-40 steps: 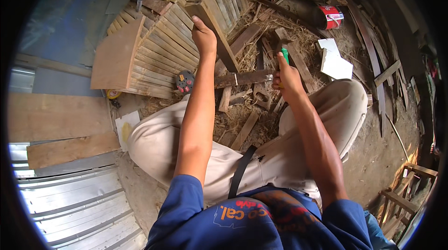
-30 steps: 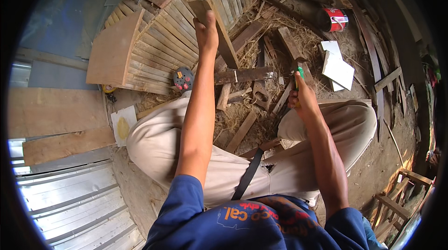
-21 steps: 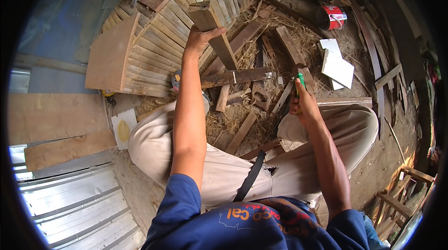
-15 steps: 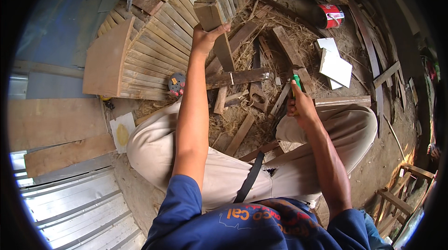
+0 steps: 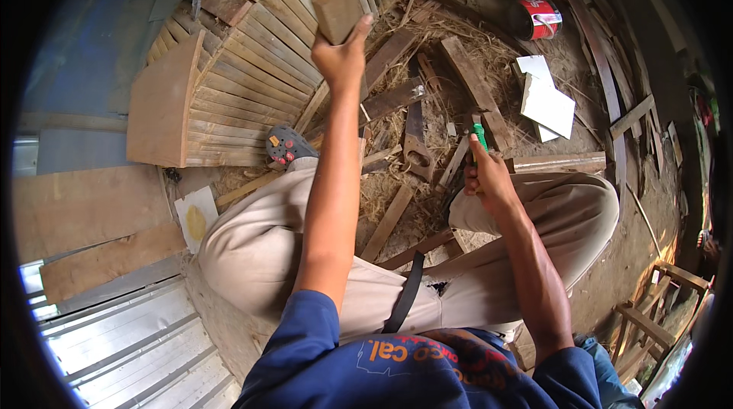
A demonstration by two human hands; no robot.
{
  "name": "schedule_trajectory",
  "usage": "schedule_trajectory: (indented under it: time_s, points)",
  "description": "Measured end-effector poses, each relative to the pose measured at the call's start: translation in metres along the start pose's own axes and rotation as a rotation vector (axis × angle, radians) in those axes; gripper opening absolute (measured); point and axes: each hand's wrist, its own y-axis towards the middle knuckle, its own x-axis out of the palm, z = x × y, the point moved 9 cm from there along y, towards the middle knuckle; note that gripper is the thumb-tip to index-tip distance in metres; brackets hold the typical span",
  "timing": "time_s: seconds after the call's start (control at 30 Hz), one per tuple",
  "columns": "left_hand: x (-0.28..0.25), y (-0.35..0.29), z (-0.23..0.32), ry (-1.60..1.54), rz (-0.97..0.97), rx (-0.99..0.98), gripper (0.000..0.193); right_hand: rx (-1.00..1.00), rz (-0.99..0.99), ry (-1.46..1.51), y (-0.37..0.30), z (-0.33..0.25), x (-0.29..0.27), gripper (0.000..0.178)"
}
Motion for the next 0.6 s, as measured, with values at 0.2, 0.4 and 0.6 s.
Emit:
schedule_trajectory:
  time_s: [0.2,0.4,0.6]
  points:
    - [-0.038,-0.003,0.006,0.033,0.217,0.047,0.057,0.000,-0.021,-0.015,-0.002,-0.002,0.011,0.046]
    - [-0.021,-0.002,0.009,-0.011,0.175,0.038,0.052,-0.059,-0.018,-0.198,-0.004,0.001,0.021,0.052]
    - [-0.030,0.025,0.002,-0.013,-0.028,-0.053,0.041,-0.054,-0.089,-0.253,-0.005,0.011,0.031,0.053]
